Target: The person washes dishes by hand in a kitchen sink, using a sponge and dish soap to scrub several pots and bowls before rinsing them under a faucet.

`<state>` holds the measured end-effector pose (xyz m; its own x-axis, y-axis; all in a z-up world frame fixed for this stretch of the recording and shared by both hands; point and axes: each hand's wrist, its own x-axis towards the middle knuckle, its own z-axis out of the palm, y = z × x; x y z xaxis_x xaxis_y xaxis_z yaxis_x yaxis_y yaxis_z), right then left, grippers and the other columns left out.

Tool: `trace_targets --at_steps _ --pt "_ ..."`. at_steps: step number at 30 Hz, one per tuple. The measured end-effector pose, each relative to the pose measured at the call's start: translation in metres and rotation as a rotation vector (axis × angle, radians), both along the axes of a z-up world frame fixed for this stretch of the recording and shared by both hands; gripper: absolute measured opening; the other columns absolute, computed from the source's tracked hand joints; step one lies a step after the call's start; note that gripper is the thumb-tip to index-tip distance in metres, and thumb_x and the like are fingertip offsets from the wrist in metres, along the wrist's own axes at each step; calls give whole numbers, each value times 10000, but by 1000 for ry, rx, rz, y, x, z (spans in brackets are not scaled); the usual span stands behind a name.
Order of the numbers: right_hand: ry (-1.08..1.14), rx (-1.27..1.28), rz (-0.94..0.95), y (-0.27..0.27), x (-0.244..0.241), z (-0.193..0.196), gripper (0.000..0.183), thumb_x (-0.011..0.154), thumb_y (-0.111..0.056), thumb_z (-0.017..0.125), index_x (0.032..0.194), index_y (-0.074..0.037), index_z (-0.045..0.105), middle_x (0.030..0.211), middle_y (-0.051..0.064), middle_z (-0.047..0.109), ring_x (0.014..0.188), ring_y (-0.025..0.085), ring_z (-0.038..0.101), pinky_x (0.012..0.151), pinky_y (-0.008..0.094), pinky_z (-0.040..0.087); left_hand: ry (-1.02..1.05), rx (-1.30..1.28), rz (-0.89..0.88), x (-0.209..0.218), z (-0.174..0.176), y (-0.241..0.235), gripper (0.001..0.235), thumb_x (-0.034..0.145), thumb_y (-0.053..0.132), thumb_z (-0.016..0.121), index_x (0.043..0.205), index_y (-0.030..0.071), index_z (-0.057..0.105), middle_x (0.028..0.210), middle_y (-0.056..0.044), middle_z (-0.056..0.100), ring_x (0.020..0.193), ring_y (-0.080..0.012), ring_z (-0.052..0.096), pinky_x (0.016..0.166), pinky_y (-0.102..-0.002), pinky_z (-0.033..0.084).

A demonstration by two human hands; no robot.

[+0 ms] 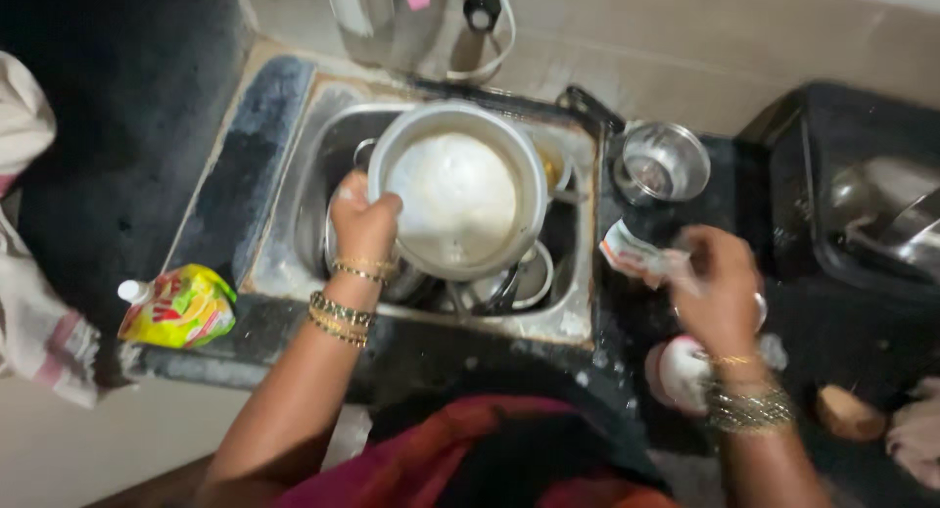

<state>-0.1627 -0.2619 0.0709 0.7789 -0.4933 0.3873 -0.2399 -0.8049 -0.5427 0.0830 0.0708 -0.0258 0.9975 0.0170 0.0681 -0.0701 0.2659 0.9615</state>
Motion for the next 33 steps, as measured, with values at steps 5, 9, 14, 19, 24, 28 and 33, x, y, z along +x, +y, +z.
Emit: trace_targets --at_steps 5,9,14,19,24,28,33 --pt "-51 -152 460 56 135 43 391 900 -196 752 1219 10 659 1153 221 688 1071 389 661 941 452 522 198 -73 -85 6 -19 2 156 742 8 688 877 61 631 810 -12 663 685 -123 621 608 -286 511" --pt "-72 -275 530 72 244 48 433 899 -202 743 1270 -8 633 1166 231 661 1059 438 645 916 502 524 397 10 -96 -1 -19 3 128 798 66 687 899 26 620 745 -80 567 591 -211 516 505 -376 401" --pt "26 -519 511 75 353 30 645 719 -96 695 1335 34 555 1288 307 534 890 490 617 670 545 538 275 41 -83 1 -8 3 215 738 78 677 944 19 683 790 -60 702 666 -180 656 571 -339 524" --pt "64 -639 556 65 396 15 224 1010 -68 561 1220 -31 630 1213 254 568 1014 435 638 812 503 571 425 144 -51 9 0 -1 261 722 88 696 969 2 704 783 -90 712 651 -201 666 568 -356 530" --pt "94 -883 715 59 395 19 181 934 -105 614 1089 -73 702 1197 202 595 1098 405 616 900 490 538 329 101 -97 23 -5 -19 255 705 89 701 945 2 723 777 -83 719 651 -181 662 578 -339 527" --pt "240 -1002 695 73 391 33 329 747 -53 705 1071 -105 735 1208 175 605 1130 351 607 951 420 528 293 246 -88 30 6 -35 234 709 101 708 924 11 716 750 -85 724 638 -178 676 579 -338 540" --pt "940 -411 808 116 324 21 256 800 -94 712 1040 -166 765 1062 80 692 1073 254 695 997 394 538 123 330 -26 18 28 -49 173 701 99 716 864 55 679 760 -65 739 676 -168 701 610 -322 560"
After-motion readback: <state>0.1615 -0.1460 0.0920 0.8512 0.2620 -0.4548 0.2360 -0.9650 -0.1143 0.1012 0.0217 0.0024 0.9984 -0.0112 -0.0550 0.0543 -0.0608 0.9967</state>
